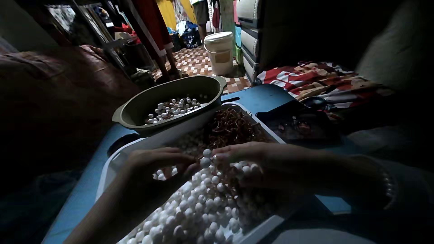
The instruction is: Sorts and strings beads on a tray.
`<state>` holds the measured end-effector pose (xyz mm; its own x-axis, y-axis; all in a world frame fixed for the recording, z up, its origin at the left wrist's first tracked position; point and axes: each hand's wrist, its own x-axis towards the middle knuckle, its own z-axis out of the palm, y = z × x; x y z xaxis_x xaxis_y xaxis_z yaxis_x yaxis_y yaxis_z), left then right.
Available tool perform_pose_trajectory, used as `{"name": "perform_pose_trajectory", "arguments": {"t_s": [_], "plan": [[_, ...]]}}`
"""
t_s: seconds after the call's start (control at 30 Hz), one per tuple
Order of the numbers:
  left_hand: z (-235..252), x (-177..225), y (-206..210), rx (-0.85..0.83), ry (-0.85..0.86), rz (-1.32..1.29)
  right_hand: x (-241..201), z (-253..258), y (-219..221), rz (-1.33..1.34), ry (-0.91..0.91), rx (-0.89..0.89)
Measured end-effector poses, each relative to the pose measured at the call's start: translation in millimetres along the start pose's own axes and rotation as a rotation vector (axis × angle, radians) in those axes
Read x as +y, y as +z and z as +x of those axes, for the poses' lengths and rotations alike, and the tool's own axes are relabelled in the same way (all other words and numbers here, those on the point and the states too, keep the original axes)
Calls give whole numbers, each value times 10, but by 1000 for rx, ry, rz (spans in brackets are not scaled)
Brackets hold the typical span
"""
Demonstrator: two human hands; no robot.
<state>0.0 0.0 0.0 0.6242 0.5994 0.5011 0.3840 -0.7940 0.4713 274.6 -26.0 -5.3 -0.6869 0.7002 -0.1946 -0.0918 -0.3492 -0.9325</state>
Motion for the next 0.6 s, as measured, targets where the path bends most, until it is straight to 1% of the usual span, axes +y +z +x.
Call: {"name": "perform_pose_trajectory", "arguments": {"t_s": [0.07,0.17,0.27,0.33,0.37,0.5,0.57,0.6], "plan": [[10,14,4,5,-1,20,-24,-3,27,-15,18,33],[31,88,27,24,-22,37,-26,-30,-38,-180,-71,-30],[7,94,46,35,-21,23,-55,42,25,-73,41,6],[4,66,47,30,-8,29,-71,56,67,-35,71,35],[10,57,47,28,-4,34,-79,52,73,-36,73,43],[-16,40,18,0,-6,50,26,85,14,-59,14,-24],[-28,50,-1,-8,-10,55,41,99,59,-55,31,5],[-32,54,4,-7,-13,58,62,88,46,-78,0,-18]]}}
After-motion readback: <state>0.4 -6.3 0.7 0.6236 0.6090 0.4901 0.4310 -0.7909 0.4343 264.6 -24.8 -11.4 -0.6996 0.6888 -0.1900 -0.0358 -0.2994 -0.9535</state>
